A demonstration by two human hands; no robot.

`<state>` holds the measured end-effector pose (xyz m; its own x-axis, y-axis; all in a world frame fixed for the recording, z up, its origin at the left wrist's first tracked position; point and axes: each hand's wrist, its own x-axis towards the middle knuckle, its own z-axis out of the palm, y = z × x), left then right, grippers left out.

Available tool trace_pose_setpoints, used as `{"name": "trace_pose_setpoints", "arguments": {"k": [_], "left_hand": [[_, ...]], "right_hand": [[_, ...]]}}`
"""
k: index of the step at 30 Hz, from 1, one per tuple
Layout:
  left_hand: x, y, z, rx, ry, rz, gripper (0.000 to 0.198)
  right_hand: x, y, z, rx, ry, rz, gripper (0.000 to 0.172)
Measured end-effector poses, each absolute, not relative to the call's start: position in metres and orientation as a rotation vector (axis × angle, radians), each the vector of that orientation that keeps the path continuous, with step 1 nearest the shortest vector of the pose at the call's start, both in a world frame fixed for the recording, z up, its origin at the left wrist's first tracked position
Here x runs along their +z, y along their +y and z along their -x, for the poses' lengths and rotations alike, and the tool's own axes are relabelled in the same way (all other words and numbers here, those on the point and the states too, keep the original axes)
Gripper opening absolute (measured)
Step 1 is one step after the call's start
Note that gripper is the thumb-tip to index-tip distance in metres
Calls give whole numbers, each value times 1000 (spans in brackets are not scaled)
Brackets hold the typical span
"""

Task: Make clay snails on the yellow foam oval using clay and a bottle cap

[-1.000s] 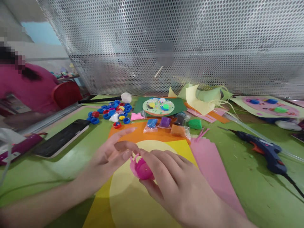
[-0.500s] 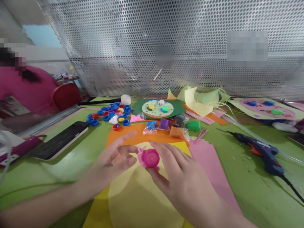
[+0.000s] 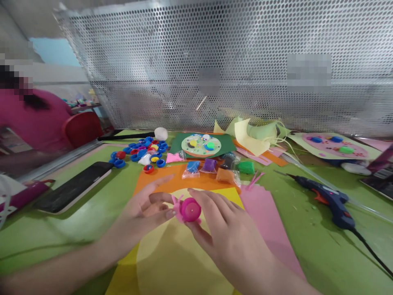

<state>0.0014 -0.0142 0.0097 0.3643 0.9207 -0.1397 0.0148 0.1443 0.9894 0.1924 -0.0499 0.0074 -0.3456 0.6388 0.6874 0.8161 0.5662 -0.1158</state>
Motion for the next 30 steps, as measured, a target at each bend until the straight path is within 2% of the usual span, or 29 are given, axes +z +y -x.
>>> {"name": "trace_pose_setpoints", "arguments": {"k": [4,18,20,23,27,30], "left_hand": [[7,-13,-1,856,988,-1247,63],[11,-17,-4,882,1098,-1268,68],[12,-18,-4,908,1083,-1265,67],[12,-19,-4,958,1046,-1280,66],[4,-15,-4,953,923,-1298,69],[-3,-14,-5,901,759,-1283,55]], "right_hand": [[7,-49,-191,-329,-2089,1153,25],[4,-51,-192,-228,-2099,1192,29],[7,-50,-192,-16,-2042,1242,26],[14,-44,-195,668,-1749,1318,24],[16,-39,-196,1555,-1201,974,25],[13,-41,-192,1833,-931,736,18]]}}
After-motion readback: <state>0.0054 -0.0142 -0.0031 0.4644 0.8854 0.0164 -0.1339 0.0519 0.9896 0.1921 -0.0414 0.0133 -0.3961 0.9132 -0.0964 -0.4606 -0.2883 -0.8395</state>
